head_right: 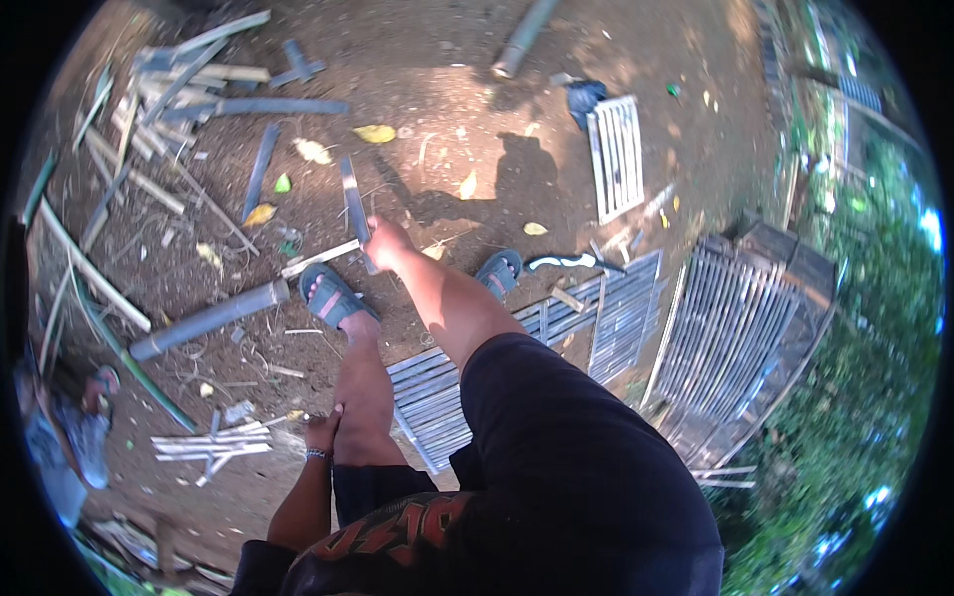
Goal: The person uses a hammer to drive nails into a wooden slat frame, securing the slats to the side rails. They repeatedly hammer the nails, flip the frame to check alignment, and continue hammering until the frame is assembled. The person then places the finished frame onto a stack of similar frames.
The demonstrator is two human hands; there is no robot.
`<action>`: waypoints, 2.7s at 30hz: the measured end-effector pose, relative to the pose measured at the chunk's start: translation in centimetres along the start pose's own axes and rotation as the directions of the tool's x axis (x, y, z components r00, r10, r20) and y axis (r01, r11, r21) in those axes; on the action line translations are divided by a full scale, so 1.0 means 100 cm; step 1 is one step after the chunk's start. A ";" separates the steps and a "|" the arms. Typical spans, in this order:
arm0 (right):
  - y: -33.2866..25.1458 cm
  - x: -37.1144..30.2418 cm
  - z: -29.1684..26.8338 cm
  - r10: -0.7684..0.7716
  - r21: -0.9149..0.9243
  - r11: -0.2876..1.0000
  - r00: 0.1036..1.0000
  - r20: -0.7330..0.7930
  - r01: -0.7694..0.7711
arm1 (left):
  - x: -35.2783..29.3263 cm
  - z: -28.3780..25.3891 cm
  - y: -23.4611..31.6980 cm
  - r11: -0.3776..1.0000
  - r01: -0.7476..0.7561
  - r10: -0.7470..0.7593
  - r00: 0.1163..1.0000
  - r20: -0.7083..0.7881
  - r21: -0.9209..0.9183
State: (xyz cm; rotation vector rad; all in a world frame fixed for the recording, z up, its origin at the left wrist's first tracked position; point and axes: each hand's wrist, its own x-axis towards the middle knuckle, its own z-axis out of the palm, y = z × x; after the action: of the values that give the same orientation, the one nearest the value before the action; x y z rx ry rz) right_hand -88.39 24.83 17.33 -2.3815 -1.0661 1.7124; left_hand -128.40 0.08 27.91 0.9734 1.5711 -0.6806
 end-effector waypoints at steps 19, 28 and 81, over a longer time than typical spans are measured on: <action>0.490 -0.260 -0.158 0.612 0.923 0.298 0.790 0.010 -0.242 | -0.098 -0.038 0.412 0.624 -0.091 0.299 0.945 -0.130 0.776; 0.578 -0.253 -0.325 0.608 0.896 -0.311 0.791 -0.068 0.316 | -0.062 0.136 0.756 0.491 -0.649 0.669 0.708 0.226 0.581; 0.734 0.068 -0.395 0.813 0.827 0.467 0.217 -0.541 0.313 | 0.271 0.633 1.180 -0.756 -0.456 0.572 -0.107 0.814 0.471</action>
State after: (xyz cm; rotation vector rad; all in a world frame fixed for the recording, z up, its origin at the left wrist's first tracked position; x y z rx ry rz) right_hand -16.47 -13.63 -1.29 -2.1189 0.5161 0.1278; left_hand 4.01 11.64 -3.96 2.7988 -0.6147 -0.1391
